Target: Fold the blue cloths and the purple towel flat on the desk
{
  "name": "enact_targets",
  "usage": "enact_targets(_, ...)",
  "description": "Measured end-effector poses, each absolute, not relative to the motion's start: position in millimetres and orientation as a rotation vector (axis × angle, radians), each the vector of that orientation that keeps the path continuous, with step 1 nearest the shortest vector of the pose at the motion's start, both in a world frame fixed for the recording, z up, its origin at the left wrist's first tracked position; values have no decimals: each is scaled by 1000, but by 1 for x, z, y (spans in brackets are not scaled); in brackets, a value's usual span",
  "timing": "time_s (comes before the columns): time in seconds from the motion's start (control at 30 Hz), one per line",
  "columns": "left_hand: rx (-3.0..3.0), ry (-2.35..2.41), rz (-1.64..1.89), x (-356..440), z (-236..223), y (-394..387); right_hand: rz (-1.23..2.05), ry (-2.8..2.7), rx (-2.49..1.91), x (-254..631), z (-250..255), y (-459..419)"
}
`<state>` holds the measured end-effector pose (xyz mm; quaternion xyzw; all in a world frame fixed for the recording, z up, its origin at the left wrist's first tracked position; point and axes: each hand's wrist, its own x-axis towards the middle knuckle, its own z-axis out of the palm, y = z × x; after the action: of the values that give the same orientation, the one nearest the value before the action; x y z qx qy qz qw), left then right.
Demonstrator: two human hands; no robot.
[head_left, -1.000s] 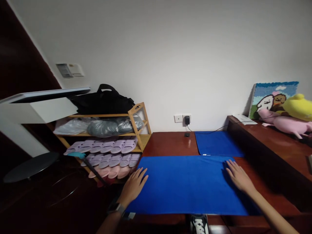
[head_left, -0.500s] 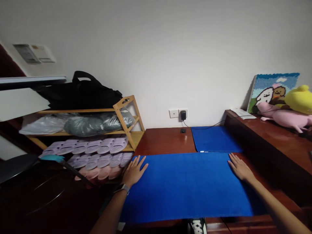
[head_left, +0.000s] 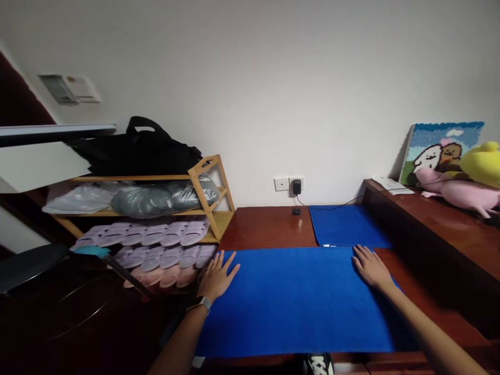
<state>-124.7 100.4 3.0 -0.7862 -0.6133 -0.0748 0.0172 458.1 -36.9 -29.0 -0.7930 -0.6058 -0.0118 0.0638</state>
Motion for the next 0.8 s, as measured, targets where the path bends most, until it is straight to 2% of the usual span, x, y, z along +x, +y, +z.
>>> enact_targets(0.23, -2412, -1939, -159, -122, 5, 101, 214, -1741, -2469, 497, -40, -50)
enact_targets(0.5, -2375, -1984, 73, -115, 18, 113, 139, -1663, -2381, 499, -30, -57)
enact_targets(0.63, -2341, -1777, -258, -39, 35, 72, 152, -1627, -2374, 498, -27, -57)
enact_targets(0.8, -2919, -1160, -521, 130, 44, -44, 210, -1554, -2313, 503, -27, -56)
